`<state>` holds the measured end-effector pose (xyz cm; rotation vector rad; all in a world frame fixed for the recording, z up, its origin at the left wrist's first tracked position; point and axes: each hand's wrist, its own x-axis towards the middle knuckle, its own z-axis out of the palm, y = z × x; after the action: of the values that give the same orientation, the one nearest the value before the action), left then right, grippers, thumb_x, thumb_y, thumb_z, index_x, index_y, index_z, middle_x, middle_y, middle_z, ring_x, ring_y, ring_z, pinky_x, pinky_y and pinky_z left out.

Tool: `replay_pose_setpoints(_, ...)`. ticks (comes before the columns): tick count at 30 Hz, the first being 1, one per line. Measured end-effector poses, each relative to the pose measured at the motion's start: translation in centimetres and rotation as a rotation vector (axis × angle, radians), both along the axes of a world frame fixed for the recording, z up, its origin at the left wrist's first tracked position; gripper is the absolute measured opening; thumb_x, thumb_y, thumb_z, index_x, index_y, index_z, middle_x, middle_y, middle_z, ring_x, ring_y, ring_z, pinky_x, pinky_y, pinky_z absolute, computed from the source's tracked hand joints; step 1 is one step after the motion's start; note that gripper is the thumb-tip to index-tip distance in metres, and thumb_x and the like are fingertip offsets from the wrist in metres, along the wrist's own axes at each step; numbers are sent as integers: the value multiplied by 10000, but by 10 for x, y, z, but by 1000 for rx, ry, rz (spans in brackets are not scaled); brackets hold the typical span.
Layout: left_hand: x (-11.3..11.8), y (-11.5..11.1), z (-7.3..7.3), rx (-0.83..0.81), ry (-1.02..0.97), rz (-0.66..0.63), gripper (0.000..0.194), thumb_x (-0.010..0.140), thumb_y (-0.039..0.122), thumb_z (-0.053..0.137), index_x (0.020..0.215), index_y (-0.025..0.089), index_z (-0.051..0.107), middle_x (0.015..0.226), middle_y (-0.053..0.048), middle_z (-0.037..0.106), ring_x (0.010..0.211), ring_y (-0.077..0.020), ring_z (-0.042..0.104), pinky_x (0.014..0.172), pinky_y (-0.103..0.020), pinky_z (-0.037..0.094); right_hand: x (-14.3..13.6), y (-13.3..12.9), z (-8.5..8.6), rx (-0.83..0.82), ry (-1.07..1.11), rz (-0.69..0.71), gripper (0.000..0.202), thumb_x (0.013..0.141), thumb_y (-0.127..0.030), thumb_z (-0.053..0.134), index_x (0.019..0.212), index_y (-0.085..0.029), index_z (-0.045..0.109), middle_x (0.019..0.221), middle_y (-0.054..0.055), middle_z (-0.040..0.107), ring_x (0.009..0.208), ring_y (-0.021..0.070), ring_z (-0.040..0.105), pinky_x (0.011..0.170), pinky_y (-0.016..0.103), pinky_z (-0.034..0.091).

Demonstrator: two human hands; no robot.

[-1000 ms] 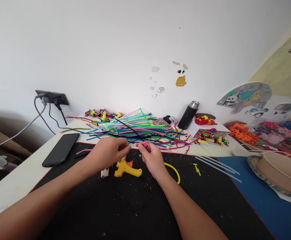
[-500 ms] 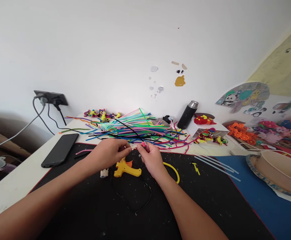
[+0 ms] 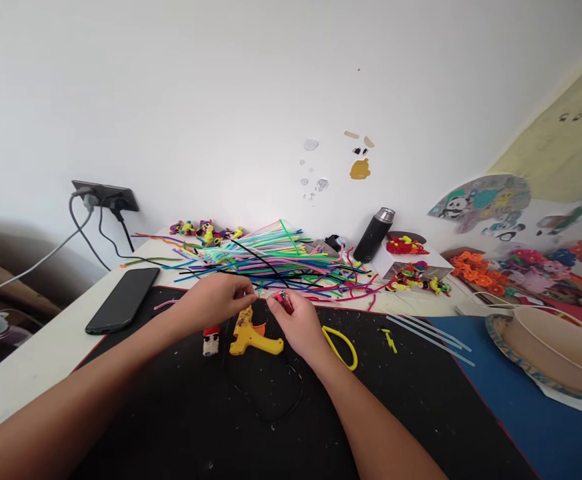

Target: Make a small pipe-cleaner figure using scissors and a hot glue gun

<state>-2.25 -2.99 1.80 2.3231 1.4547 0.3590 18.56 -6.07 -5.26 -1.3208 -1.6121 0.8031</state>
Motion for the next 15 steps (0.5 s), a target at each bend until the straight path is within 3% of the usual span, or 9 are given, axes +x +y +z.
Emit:
replay_pose_setpoints(5, -11, 7, 8, -12, -29, 3, 317, 905, 470, 543, 833, 241, 750, 726, -30, 718, 662, -219, 627, 597, -295, 358, -1, 0, -2, 6, -207, 9, 270, 999, -417, 633, 1110, -225, 786, 955, 53, 812, 831, 224, 720, 744, 298, 479)
replay_pose_setpoints(12, -22, 11, 14, -5, -89, -35, 303, 900, 446, 533, 805, 226, 718, 726, -33, 727, 656, -217, 636, 597, -290, 367, 1, 1, 11, 54, -573, 29, 220, 1027, -361, 643, 991, -242, 824, 937, 65, 813, 877, 249, 718, 720, 300, 430)
replay_pose_setpoints(15, -24, 12, 15, 4, -95, -58, 302, 902, 442, 532, 794, 222, 709, 718, -37, 725, 652, -220, 640, 588, -293, 359, 4, 3, 19, 63, -671, 36, 186, 1001, -354, 698, 1034, -224, 828, 982, 88, 806, 915, 267, 712, 755, 317, 432)
